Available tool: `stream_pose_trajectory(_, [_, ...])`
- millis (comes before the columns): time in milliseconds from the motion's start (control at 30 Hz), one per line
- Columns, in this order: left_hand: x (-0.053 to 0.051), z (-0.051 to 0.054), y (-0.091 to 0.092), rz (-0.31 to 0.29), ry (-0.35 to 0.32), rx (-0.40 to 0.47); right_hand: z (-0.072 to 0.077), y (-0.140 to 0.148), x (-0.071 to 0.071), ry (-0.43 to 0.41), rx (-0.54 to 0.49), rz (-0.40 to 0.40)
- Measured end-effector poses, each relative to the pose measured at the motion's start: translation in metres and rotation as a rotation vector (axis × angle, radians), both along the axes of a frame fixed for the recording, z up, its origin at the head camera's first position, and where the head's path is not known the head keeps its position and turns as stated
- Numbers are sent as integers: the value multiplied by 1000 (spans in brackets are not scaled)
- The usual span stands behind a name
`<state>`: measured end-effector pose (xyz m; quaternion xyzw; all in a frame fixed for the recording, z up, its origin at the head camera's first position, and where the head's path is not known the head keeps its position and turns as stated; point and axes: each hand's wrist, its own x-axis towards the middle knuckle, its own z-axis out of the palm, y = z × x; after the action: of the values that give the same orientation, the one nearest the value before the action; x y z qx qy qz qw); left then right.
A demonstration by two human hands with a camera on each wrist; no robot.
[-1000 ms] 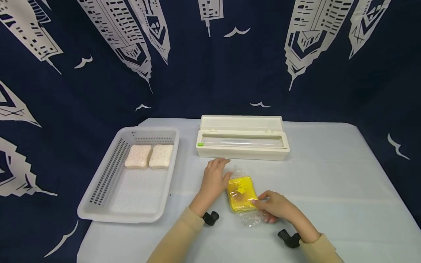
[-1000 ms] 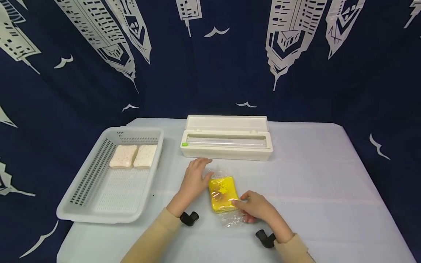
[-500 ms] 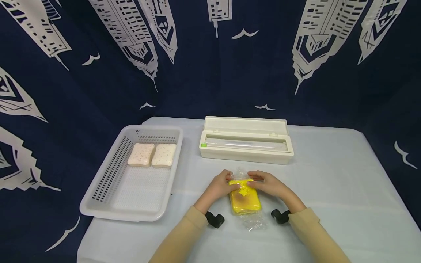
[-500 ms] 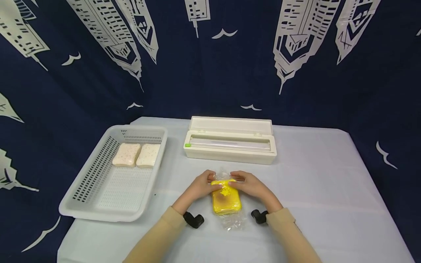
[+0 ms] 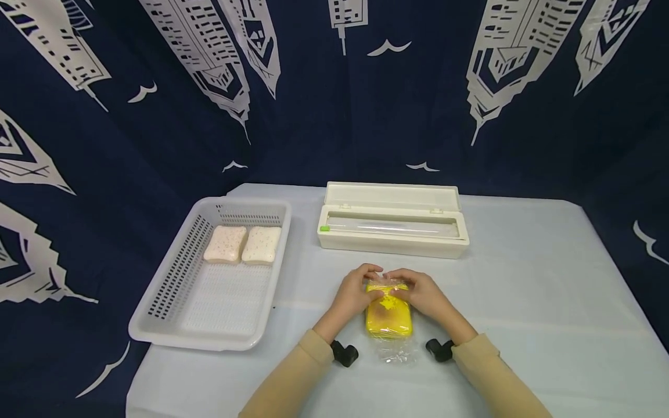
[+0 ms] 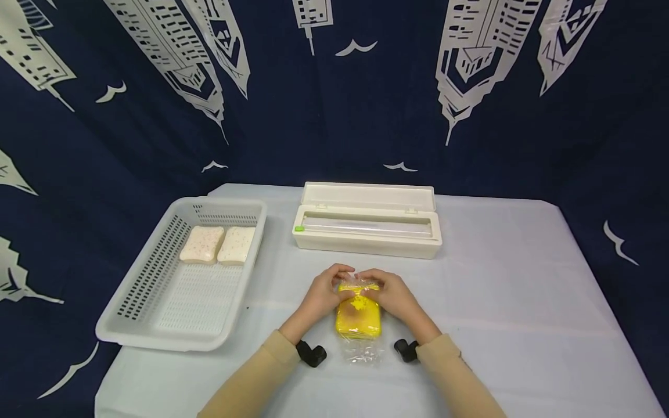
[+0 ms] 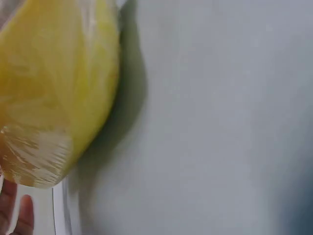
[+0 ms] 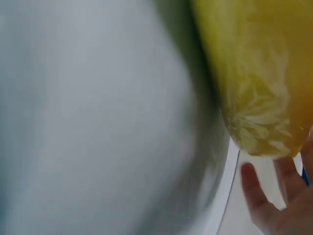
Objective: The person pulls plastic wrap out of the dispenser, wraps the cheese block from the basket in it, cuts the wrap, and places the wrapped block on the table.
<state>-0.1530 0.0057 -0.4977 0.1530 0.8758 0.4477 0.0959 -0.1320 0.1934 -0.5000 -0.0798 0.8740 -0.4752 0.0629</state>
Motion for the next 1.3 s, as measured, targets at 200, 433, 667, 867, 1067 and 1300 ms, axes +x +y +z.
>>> stream_pose_trajectory(200, [6,-3,-1,-21,155,-33,1,-6,14,333,156,-5])
stream_pose_trajectory(433, [12,-9,-2,-46,366,-143,-2,-6,26,698,362,93])
stream_pose_trajectory(667, [17,-9,-5,-77,595,-270,-5,-4,34,757,434,139])
stream_pose_trajectory(867, [22,0,-12,-176,652,-362,-4,0,38,811,459,200])
stream_pose_trajectory(1067, [35,15,-21,-316,607,-483,-7,0,43,812,456,238])
stream_pose_trajectory(1300, [47,19,-23,-381,562,-588,-11,-3,48,809,483,231])
